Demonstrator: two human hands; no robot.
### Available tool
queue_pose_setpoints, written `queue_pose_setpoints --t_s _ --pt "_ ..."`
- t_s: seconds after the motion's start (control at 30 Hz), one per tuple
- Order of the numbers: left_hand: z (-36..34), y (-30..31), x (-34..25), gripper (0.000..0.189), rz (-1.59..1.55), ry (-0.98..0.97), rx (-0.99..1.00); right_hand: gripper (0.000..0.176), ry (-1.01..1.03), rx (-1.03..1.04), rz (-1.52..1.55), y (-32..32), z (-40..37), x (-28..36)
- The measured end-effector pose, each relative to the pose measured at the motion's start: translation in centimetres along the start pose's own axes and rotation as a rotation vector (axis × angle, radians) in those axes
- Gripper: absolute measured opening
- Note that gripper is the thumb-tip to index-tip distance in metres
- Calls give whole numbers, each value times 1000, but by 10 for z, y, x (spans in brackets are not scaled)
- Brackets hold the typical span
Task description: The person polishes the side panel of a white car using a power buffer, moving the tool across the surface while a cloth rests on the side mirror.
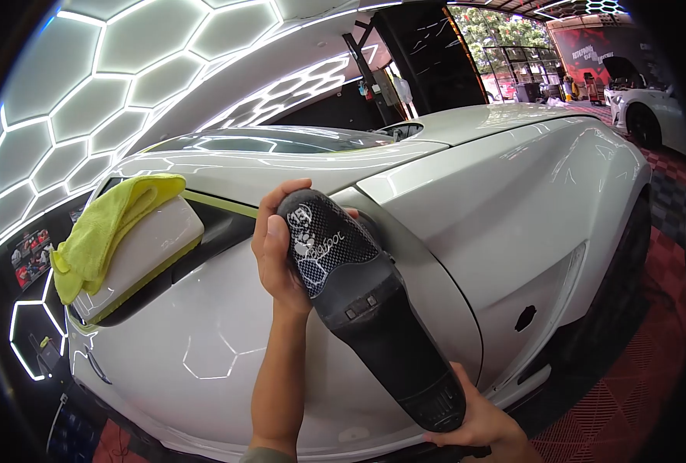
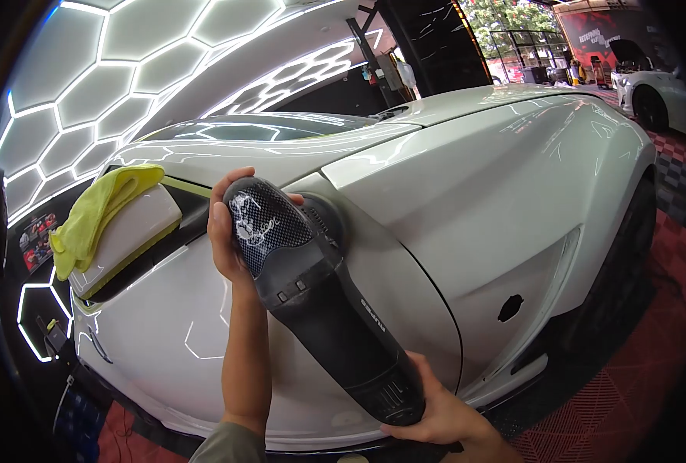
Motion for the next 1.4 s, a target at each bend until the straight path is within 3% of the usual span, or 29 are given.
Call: queue_pose_setpoints --t_s 0.27,0.43,0.5,0.53,0.8,1.4 --pt "26 19 -10 52 -47 13 11 102 -78 50 101 -21 17 19" --pt "0 65 -36 55 -21 -47 -134 102 -123 67 20 -46 19 15" --pt "-16 93 -45 55 -2 -78 -200 103 215 124 -216 -58 24 9" --pt "-22 106 -51 56 17 -103 -212 103 218 131 -218 -62 22 9" --pt "-48 175 -79 57 64 -217 -404 106 -34 276 -365 -100 38 32" --pt "-61 235 -121 54 -9 -217 -612 102 -93 333 -527 -163 50 65"
Point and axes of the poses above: each hand's wrist, its own z-axis towards the middle knuckle, its own y-axis out of the back of the hand, x = y × z, the point moved 1 cm from there along z, towards the middle knuckle, and after that the axes turned 15 degrees about -x, right-handed, at the moved point
